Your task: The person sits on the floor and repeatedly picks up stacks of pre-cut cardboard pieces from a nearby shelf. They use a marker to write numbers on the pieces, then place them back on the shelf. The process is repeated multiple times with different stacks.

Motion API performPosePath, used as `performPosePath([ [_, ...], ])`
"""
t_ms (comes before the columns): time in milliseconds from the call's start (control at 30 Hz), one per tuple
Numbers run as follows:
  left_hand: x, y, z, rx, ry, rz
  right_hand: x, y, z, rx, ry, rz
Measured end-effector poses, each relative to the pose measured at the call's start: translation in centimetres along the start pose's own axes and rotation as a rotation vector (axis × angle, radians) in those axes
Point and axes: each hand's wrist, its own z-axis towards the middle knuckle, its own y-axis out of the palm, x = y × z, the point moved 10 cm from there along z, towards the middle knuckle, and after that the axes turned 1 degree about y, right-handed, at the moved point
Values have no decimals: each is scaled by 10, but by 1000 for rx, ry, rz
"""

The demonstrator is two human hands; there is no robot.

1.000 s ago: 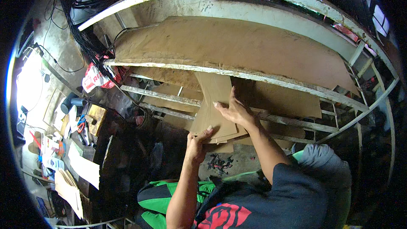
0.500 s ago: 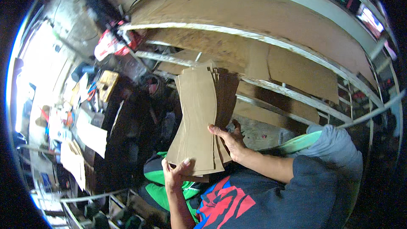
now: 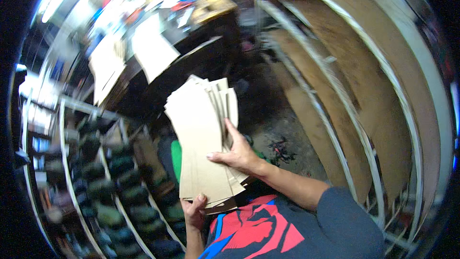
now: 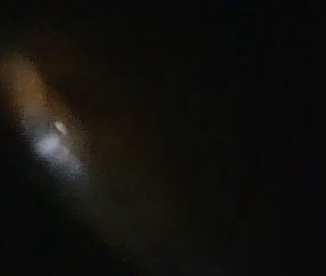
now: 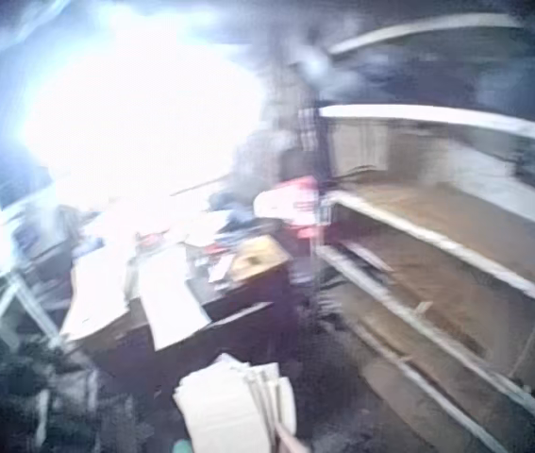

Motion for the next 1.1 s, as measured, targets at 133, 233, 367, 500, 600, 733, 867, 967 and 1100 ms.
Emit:
performPosePath([
  [133, -17, -22, -24, 114, 71, -95, 7, 41, 16, -198, 10, -106],
  [233, -40, -35, -31, 173, 24, -48, 19, 64, 31, -314, 69, -157],
  [367, -58, -62, -32, 97, -319, 225, 18, 72, 45, -426, 75, -410],
  [500, 10, -87, -7, -73, -160, 390, 11, 65, 43, -458, 96, -528],
  [600, 65, -111, 35, 245, 195, 542, -1, 69, 40, -460, 44, -477],
  [733, 97, -96, 118, 365, 491, 694, -6, 68, 34, -430, 100, -687],
  [867, 88, -101, 217, 269, 315, 391, -15, 59, 27, -406, 73, -1142],
  [967, 82, -90, 253, 41, 269, 327, -18, 61, 21, -399, -21, -1052],
  [1100, 78, -106, 239, 36, 252, 347, 1, 67, 9, -450, -103, -930],
])
